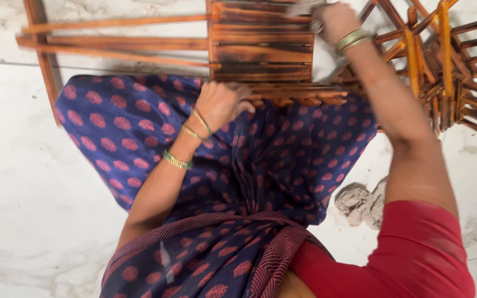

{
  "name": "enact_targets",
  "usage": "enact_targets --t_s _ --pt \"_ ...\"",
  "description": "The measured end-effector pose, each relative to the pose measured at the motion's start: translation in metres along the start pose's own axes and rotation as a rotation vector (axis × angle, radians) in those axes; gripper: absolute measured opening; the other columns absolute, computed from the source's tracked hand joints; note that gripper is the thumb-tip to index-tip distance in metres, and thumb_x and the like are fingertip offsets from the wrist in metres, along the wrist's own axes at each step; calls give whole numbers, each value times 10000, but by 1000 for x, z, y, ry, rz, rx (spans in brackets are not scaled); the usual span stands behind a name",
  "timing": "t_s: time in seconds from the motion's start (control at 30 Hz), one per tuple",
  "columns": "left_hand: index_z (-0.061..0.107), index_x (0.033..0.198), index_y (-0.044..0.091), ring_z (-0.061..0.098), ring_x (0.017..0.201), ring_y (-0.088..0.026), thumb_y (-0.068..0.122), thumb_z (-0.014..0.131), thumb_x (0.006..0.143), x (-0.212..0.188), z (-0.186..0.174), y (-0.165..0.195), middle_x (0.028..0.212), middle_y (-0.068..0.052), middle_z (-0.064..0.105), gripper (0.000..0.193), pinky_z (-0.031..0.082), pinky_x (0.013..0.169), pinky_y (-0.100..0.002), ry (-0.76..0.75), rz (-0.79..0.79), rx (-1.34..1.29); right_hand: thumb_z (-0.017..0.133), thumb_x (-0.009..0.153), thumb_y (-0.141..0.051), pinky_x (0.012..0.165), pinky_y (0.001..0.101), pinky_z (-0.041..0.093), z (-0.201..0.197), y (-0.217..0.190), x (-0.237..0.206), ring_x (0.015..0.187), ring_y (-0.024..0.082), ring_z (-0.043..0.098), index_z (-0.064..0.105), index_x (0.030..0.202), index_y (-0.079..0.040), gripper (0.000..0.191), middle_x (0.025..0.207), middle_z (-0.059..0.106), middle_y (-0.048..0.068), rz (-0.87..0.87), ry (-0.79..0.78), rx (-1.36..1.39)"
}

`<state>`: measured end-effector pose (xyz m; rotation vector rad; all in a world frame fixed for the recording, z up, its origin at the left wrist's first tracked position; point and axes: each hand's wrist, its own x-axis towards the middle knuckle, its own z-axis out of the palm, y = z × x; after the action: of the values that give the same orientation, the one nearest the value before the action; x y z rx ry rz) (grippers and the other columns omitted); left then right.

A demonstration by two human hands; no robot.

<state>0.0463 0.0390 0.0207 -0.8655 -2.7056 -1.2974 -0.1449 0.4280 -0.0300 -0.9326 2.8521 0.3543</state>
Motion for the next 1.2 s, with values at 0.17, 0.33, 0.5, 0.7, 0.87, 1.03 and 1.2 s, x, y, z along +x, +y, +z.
enact_targets --t_s 0.17,0.33,0.5,0.7,0.87,1.03,1.2 --pt "754 968 119 695 732 -357 432 803 823 2 -10 -10 845 -82 735 349 522 573 -476 -40 21 -26 727 1043 -284 705 448 576 -12 -37 25 796 342 699 715 1099 13 302 920 715 213 -26 41 377" --pt "751 971 109 702 752 -347 434 811 817 2 -13 -8 851 -79 738 365 523 575 -465 -2 25 -29 674 1003 -127 732 393 586 -23 -165 117 871 272 729 748 1219 -78 233 1052 735 91 -467 303 601" --pt "756 984 103 703 745 -341 423 813 821 -2 -10 -7 861 -80 743 363 516 568 -462 2 -4 -38 542 1085 -299 603 502 460 -13 -178 116 776 447 639 739 1153 -81 302 960 710 211 67 -457 1055" --pt "767 1016 108 705 771 -335 428 817 824 -3 -6 -8 906 -75 754 376 526 592 -451 20 24 -45 734 836 13 806 436 572 -2 -42 8 937 324 722 750 1153 -112 341 1078 759 155 -154 -165 377" --pt "774 1008 115 706 783 -336 444 826 811 0 -8 -9 904 -79 754 387 531 601 -452 4 10 -23 751 747 -22 823 426 581 -40 -24 -15 936 321 733 722 1280 -111 541 1027 747 184 83 -421 291" --pt "766 988 101 711 816 -336 439 831 818 -2 -9 -10 897 -83 748 384 536 612 -454 -2 21 2 687 945 -201 911 429 542 -49 -144 64 1019 293 704 642 1363 -115 428 1131 725 148 -353 -294 863" --pt "777 1026 115 706 771 -333 453 831 815 -2 -7 -11 929 -80 759 402 535 606 -448 -4 -19 -19 688 930 -144 858 453 559 -25 -213 107 983 320 709 713 1163 -129 234 1081 728 114 -440 -193 477"
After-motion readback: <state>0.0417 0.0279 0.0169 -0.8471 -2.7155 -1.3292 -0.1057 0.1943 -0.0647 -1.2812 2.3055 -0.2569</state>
